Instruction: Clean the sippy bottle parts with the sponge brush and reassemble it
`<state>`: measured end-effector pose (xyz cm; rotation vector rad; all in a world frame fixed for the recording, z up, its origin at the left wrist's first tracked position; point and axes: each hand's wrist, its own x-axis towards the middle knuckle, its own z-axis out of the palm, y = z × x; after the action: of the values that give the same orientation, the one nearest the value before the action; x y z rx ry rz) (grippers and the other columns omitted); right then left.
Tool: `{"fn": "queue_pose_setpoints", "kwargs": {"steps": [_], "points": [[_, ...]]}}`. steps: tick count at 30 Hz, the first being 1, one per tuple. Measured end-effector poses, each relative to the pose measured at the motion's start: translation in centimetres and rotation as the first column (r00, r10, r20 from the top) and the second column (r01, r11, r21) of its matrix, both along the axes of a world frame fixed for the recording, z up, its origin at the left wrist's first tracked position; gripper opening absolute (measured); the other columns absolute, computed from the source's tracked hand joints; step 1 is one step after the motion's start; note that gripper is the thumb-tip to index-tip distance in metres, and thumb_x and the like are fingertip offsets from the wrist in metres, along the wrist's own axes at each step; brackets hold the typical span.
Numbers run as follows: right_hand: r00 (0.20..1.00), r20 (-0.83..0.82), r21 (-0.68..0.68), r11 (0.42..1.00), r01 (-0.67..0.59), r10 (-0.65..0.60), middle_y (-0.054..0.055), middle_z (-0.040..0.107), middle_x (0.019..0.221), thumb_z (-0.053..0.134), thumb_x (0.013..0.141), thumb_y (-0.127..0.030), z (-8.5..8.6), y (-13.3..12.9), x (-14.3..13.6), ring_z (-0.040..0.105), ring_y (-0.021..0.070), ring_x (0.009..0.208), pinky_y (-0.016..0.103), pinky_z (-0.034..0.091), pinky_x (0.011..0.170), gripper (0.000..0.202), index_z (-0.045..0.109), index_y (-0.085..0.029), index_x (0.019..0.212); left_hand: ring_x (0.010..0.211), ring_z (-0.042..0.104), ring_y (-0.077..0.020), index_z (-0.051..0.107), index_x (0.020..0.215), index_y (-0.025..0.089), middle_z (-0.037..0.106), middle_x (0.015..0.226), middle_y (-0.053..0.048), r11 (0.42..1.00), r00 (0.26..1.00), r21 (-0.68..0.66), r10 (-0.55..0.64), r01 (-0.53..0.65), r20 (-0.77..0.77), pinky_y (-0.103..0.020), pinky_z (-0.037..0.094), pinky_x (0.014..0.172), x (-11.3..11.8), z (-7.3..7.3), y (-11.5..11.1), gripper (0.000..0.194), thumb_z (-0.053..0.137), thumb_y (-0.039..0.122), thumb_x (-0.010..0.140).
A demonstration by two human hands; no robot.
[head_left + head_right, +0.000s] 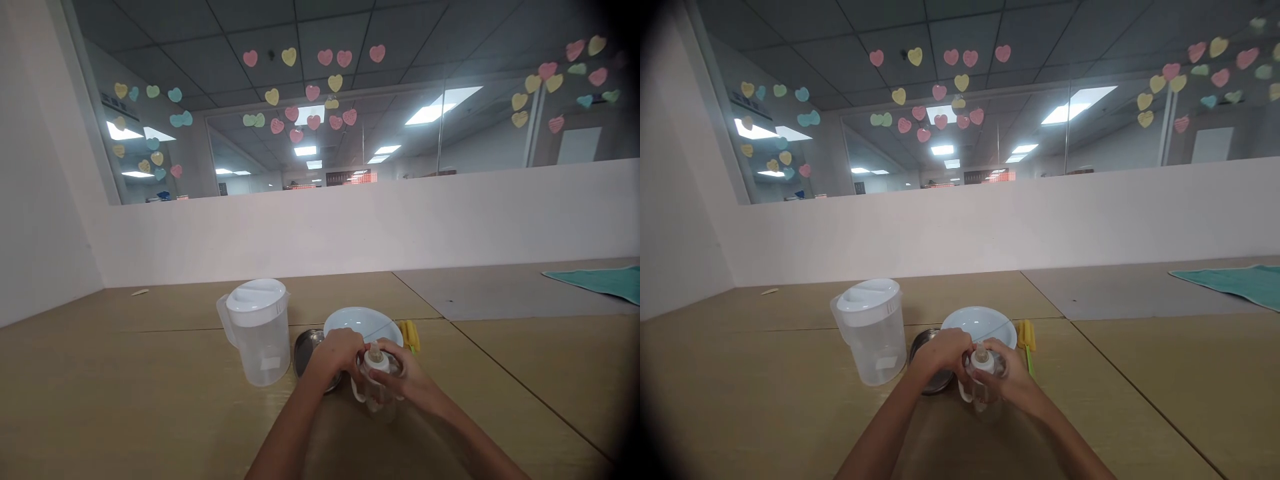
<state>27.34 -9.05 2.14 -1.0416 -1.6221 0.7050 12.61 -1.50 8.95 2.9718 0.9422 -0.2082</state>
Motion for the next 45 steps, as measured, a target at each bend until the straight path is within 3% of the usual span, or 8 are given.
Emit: {"fn": "queue_pose_setpoints", "kwargs": {"steps": [5,11,14,20,26,34,41,45], "points": [[1.0,-0.012,0.023,1.0,-0.016,0.017,0.004,0.06,0.089,0.062,0.07,-0.034,-0.1,-0.1,-0.5,0.057,0.0202,0.086,0.031,0.047,0.074,0.028,0.057,-0.018,0.092,0.066,0.063,-0.023,0.07,0.078,0.019,0.067,0.072,-0.007,0.999,0.999,0.007,0.035,-0.035,-0.008,-0.027,0.044,0.057,0.2,0.0,-0.2,0.04,0.078,0.043,0.046],[0.948,0.088,0.118,0.948,0.295,-0.306,-0.001,0.056,0.077,0.063,0.064,-0.032,-2.0,1.3,-1.4,0.051,0.0154,0.07,0.028,0.044,0.062,0.022,0.048,-0.021,0.076,0.065,0.062,-0.0204,0.071,0.077,0.021,0.067,0.068,-0.004,1.0,1.0,-0.021,0.009,-0.009,-0.003,-0.025,0.043,0.057,0.3,-0.1,-0.2,0.034,0.078,0.036,0.047],[0.909,0.159,0.181,0.916,0.358,-0.386,0.0,0.057,0.081,0.063,0.064,-0.035,-2.7,1.8,-1.6,0.052,0.017,0.075,0.03,0.044,0.065,0.024,0.051,-0.021,0.08,0.069,0.063,-0.0214,0.071,0.078,0.022,0.067,0.07,-0.005,1.0,1.0,0.01,0.003,-0.003,0.003,-0.026,0.045,0.059,0.3,-0.3,-0.1,0.033,0.077,0.036,0.049],[0.866,0.244,0.291,0.885,0.364,-0.436,0.001,0.054,0.076,0.06,0.071,-0.043,-2.5,1.1,-1.5,0.05,0.0168,0.071,0.031,0.042,0.063,0.025,0.051,-0.02,0.073,0.065,0.062,-0.0205,0.071,0.075,0.02,0.067,0.07,-0.006,0.999,0.999,-0.001,0.052,-0.052,-0.007,-0.025,0.045,0.058,0.4,-0.2,-0.4,0.034,0.078,0.036,0.046],[0.92,0.265,0.382,0.908,0.173,-0.287,0.004,0.055,0.095,0.043,0.084,-0.037,-2.4,0.0,-0.9,0.052,0.0193,0.088,0.035,0.043,0.076,0.022,0.051,-0.021,0.096,0.066,0.062,-0.0208,0.071,0.079,0.019,0.067,0.07,-0.005,0.998,0.999,-0.043,0.034,-0.034,-0.01,-0.026,0.045,0.06,0.3,0.2,-0.7,0.039,0.079,0.036,0.044],[0.858,0.236,0.362,0.86,0.359,-0.457,0.003,0.056,0.081,0.054,0.077,-0.04,-4.0,1.1,-1.1,0.051,0.0186,0.072,0.035,0.044,0.064,0.024,0.047,-0.021,0.089,0.057,0.059,-0.0174,0.07,0.075,0.018,0.064,0.061,-0.002,0.997,0.999,-0.08,-0.003,0.006,0.035,-0.024,0.041,0.051,0.3,-0.6,-0.4,0.032,0.077,0.031,0.047],[0.828,0.257,0.356,0.845,0.398,-0.498,0.001,0.053,0.074,0.056,0.076,-0.044,-4.0,1.1,-1.1,0.05,0.0162,0.066,0.03,0.041,0.058,0.027,0.044,-0.021,0.082,0.065,0.062,-0.0149,0.064,0.101,0.025,0.068,0.074,0.003,0.912,1.0,-0.411,0.011,-0.001,0.022,-0.021,0.044,0.055,-2.0,1.7,0.1,0.051,0.072,0.041,0.054],[0.816,0.265,0.396,0.83,0.393,-0.513,0.001,0.053,0.076,0.056,0.076,-0.045,-4.2,1.3,-1.1,0.05,0.017,0.068,0.03,0.041,0.06,0.028,0.045,-0.02,0.083,0.084,0.063,-0.0132,0.057,0.113,0.025,0.068,0.099,0.0,0.955,0.962,-0.213,0.237,-0.205,0.136,-0.019,0.046,0.069,-4.2,2.7,1.4,0.046,0.063,0.036,0.069]]}}
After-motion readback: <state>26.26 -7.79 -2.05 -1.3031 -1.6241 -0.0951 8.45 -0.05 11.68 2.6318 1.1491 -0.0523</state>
